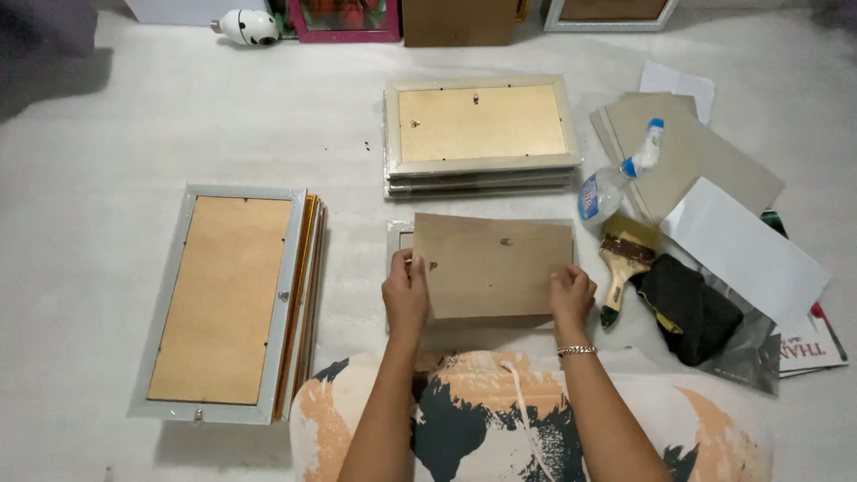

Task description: The person is cleaning and preparing picture frames using a brush and cleaning cloth.

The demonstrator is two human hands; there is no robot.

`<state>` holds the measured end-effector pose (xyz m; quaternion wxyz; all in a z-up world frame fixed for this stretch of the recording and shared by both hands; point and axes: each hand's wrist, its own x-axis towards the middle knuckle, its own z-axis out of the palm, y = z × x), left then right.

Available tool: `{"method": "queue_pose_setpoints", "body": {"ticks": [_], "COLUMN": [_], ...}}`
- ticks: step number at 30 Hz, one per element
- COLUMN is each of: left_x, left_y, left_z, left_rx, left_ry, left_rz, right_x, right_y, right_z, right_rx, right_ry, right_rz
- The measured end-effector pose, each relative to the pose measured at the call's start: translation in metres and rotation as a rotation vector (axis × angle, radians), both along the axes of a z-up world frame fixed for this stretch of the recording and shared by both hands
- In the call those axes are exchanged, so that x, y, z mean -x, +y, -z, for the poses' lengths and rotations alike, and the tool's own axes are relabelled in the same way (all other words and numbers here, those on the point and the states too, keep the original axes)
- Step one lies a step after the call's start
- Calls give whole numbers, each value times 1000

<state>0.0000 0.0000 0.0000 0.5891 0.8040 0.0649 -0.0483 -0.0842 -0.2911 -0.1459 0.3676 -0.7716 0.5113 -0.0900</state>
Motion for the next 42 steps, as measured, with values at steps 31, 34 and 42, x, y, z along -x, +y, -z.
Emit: {"method": "queue_pose_setpoints", "body": {"ticks": [31,34,42], "left_x": [-44,-46,-36], "left_y": [34,29,15], "left_z": [97,120,95], "left_rx": [-130,-278,-694], "left_ry": [41,68,140], "left_rz": [-216,-126,186], "right_x": [-153,-172,-187], "right_y": [-41,-60,-117], "right_z": [-94,-60,26], "right_rx": [-265,-280,-257], "right_ry": [-709,-697,-510], "right_rz": [-177,-165,-178]}}
